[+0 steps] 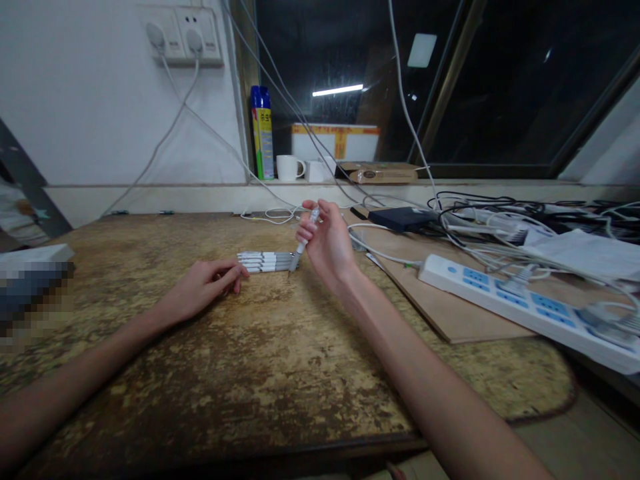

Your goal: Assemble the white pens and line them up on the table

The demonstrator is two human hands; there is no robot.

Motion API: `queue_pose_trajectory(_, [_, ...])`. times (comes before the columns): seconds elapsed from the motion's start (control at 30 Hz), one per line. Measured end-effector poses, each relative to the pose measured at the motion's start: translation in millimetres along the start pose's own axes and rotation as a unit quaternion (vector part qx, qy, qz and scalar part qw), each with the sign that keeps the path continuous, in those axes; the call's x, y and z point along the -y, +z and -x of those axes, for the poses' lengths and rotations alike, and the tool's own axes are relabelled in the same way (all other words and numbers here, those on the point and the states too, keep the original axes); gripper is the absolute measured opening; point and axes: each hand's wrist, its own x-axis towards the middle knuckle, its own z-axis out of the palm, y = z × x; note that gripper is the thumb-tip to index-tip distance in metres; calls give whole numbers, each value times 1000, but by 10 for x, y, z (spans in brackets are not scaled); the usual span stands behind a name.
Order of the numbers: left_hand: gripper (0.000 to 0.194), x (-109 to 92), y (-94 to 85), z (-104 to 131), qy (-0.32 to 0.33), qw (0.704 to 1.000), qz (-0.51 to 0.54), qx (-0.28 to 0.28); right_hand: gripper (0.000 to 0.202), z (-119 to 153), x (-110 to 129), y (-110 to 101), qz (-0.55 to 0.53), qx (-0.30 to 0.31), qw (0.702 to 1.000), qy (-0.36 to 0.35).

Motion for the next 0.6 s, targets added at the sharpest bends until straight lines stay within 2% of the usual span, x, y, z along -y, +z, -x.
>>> queue_pose_trajectory(0.13, [41, 12, 5, -4, 3, 1000, -2, -2, 13, 6, 11, 1, 10, -1, 1000, -2])
queue_pose_trajectory(0.33, [41, 25, 7, -5, 0, 1000, 0, 2, 23, -2, 5, -4, 4, -1, 1000, -1])
queue_pose_trajectory(0.5, [41, 3, 3, -3, -1, 1000, -9, 2, 13, -1, 1, -13, -15, 5, 1000, 4])
queue_pose_trajectory(0.6, [41, 2, 4, -2, 0, 1000, -6, 2, 15, 3, 8, -5, -6, 4, 1000, 10])
